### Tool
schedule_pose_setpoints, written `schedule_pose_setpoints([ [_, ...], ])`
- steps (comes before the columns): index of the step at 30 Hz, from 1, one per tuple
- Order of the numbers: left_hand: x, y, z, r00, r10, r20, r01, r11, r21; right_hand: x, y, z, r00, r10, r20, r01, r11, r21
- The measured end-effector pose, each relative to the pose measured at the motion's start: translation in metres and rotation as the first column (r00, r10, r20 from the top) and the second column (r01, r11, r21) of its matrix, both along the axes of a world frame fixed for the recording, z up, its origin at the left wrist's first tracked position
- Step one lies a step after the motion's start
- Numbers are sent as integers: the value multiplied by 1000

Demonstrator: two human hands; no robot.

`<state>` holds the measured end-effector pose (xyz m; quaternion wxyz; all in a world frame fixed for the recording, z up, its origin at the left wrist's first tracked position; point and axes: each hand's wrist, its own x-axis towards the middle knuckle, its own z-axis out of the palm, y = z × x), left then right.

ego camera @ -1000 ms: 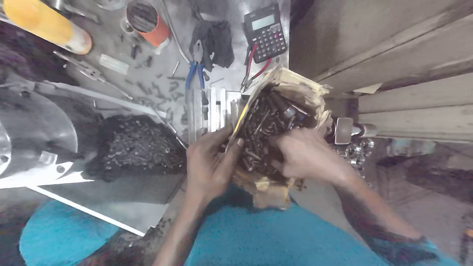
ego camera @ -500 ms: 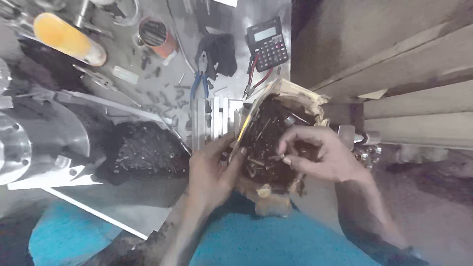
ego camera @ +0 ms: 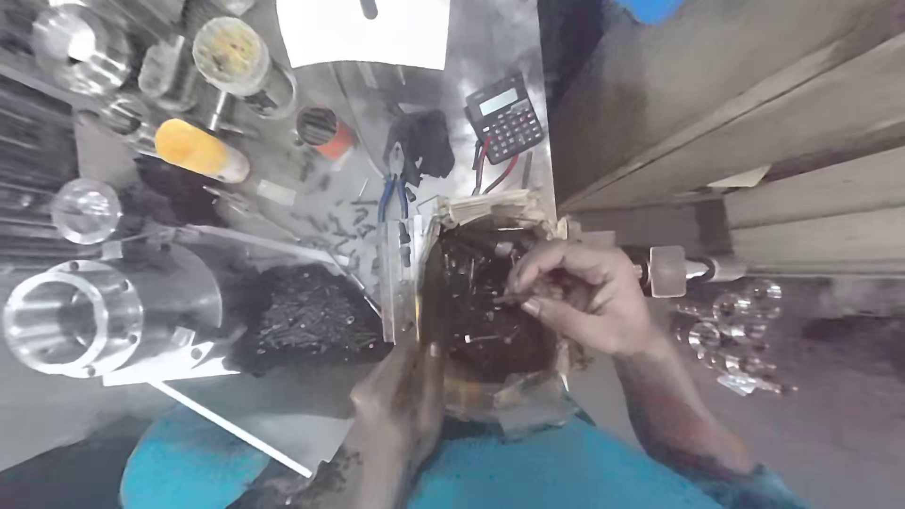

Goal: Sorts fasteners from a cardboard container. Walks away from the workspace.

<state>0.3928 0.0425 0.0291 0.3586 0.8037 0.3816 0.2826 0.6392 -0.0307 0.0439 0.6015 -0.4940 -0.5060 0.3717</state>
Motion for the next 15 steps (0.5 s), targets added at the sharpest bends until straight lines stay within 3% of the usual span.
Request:
schedule_pose_setpoints([
  [7,6,5,11,992,4,-127,-9,999,-39,-6,2,0,999,14,38,-14,1000,23],
  [11,4,6,13,995,19,-100,-27,997,-78,-8,0,4,996,11,88,-14,999,33],
  [15,3,11,17,998,-6,68,-3,991,132,-10,-2,7,995,10,96,-13,999,39],
])
